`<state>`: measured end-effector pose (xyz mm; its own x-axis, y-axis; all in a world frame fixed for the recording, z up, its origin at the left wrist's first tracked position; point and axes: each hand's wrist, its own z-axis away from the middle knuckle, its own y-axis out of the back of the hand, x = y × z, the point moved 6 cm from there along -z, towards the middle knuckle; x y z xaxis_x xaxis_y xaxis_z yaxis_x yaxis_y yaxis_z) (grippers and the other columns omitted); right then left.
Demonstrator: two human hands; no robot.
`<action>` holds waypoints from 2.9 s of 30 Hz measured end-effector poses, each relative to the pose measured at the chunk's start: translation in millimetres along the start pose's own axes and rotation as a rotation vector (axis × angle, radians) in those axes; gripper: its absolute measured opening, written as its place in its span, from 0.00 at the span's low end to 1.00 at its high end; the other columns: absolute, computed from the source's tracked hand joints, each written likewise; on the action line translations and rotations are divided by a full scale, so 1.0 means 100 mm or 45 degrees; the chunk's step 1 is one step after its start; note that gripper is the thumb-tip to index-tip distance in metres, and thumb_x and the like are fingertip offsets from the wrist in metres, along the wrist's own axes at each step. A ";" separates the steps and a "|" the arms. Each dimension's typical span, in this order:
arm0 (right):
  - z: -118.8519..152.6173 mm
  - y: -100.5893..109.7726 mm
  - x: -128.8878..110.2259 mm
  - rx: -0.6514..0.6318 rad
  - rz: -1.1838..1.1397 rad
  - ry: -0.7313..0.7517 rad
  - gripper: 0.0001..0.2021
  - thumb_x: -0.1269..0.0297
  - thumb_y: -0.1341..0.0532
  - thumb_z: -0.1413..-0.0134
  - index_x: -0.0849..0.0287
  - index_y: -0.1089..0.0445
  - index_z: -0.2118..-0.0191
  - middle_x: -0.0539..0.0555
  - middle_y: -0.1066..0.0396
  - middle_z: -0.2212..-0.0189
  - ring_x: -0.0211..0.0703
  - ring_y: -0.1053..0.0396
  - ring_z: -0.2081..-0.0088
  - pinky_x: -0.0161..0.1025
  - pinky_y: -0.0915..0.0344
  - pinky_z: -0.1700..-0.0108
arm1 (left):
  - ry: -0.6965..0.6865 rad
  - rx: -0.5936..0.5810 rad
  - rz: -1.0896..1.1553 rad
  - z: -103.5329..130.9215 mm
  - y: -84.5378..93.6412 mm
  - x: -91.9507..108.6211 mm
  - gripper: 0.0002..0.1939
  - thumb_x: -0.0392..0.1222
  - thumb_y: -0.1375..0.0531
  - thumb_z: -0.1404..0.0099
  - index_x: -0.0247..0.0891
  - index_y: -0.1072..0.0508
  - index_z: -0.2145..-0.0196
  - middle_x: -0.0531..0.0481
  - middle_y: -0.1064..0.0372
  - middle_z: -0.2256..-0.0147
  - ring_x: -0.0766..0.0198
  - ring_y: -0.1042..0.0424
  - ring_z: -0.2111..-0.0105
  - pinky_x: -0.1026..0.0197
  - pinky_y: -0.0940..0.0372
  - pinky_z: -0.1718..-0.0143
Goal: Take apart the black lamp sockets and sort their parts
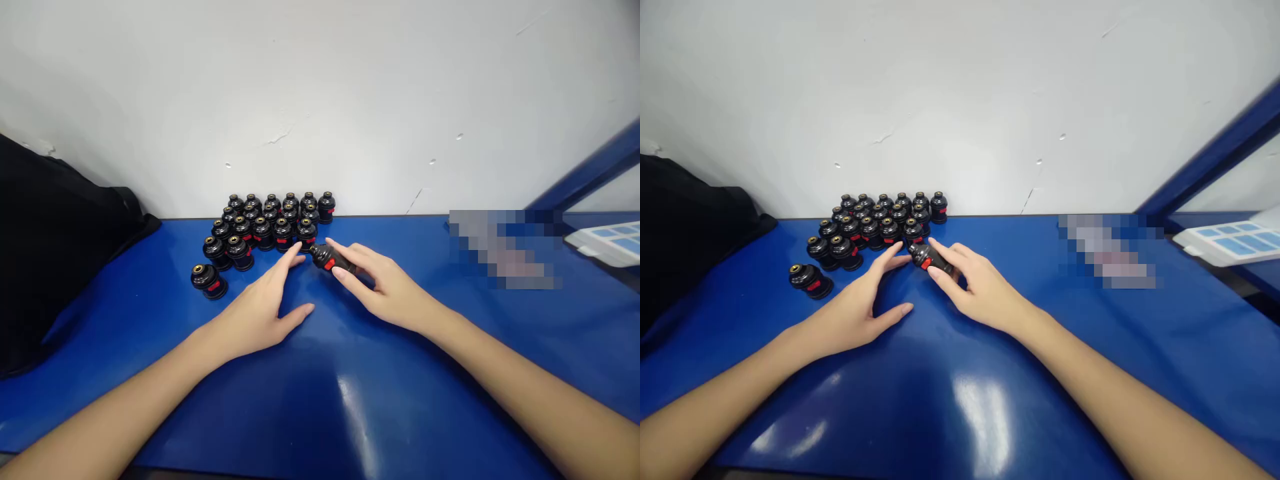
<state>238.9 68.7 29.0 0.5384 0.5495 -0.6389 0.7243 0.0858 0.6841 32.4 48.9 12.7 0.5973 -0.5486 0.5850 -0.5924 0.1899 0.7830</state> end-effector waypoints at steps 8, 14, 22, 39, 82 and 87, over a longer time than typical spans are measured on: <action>0.07 -0.11 0.08 -0.186 -0.559 -0.238 0.22 0.50 0.26 0.42 0.56 0.30 0.50 0.53 0.22 0.61 0.44 0.21 0.61 0.42 0.23 0.57 | -0.165 0.028 0.052 -0.10 0.08 0.28 0.20 0.44 0.37 0.24 0.44 0.31 0.37 0.44 0.27 0.42 0.54 0.26 0.42 0.48 0.31 0.37; 0.05 -0.12 0.12 -0.178 -0.854 -0.358 0.20 0.51 0.25 0.42 0.57 0.28 0.54 0.54 0.19 0.63 0.44 0.19 0.60 0.43 0.22 0.54 | -0.078 -0.023 0.121 -0.22 0.06 0.29 0.13 0.45 0.42 0.21 0.40 0.32 0.43 0.46 0.25 0.50 0.56 0.24 0.52 0.52 0.29 0.49; 0.06 -0.09 0.07 -0.237 -0.902 -0.325 0.17 0.51 0.28 0.38 0.56 0.28 0.54 0.53 0.19 0.64 0.46 0.18 0.61 0.46 0.21 0.54 | -0.136 0.046 0.168 -0.25 -0.03 0.25 0.10 0.44 0.47 0.19 0.39 0.34 0.45 0.48 0.26 0.58 0.61 0.27 0.64 0.58 0.34 0.60; 0.04 0.04 0.04 -0.115 -0.293 -0.089 0.15 0.51 0.40 0.27 0.51 0.32 0.42 0.55 0.22 0.57 0.48 0.25 0.59 0.46 0.26 0.55 | -0.209 0.074 0.199 -0.24 -0.05 0.19 0.12 0.44 0.42 0.21 0.41 0.35 0.44 0.47 0.25 0.55 0.60 0.25 0.60 0.58 0.31 0.57; 0.10 0.00 0.06 -0.261 -0.179 -0.081 0.21 0.51 0.40 0.29 0.50 0.37 0.37 0.55 0.25 0.57 0.49 0.26 0.57 0.46 0.27 0.54 | -0.176 0.073 0.179 -0.24 -0.06 0.15 0.13 0.43 0.41 0.22 0.42 0.36 0.44 0.46 0.26 0.53 0.58 0.23 0.57 0.55 0.29 0.55; 0.09 0.01 0.10 -0.223 -0.145 -0.079 0.24 0.48 0.34 0.34 0.50 0.33 0.38 0.57 0.24 0.53 0.51 0.26 0.56 0.48 0.25 0.53 | -0.167 0.070 0.175 -0.24 -0.07 0.14 0.13 0.44 0.41 0.22 0.42 0.36 0.44 0.47 0.26 0.54 0.58 0.24 0.59 0.56 0.30 0.57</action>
<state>248.5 66.9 20.1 0.4871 0.4761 -0.7322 0.6990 0.2901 0.6536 58.1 59.5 20.1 0.4356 -0.6224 0.6503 -0.6941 0.2277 0.6829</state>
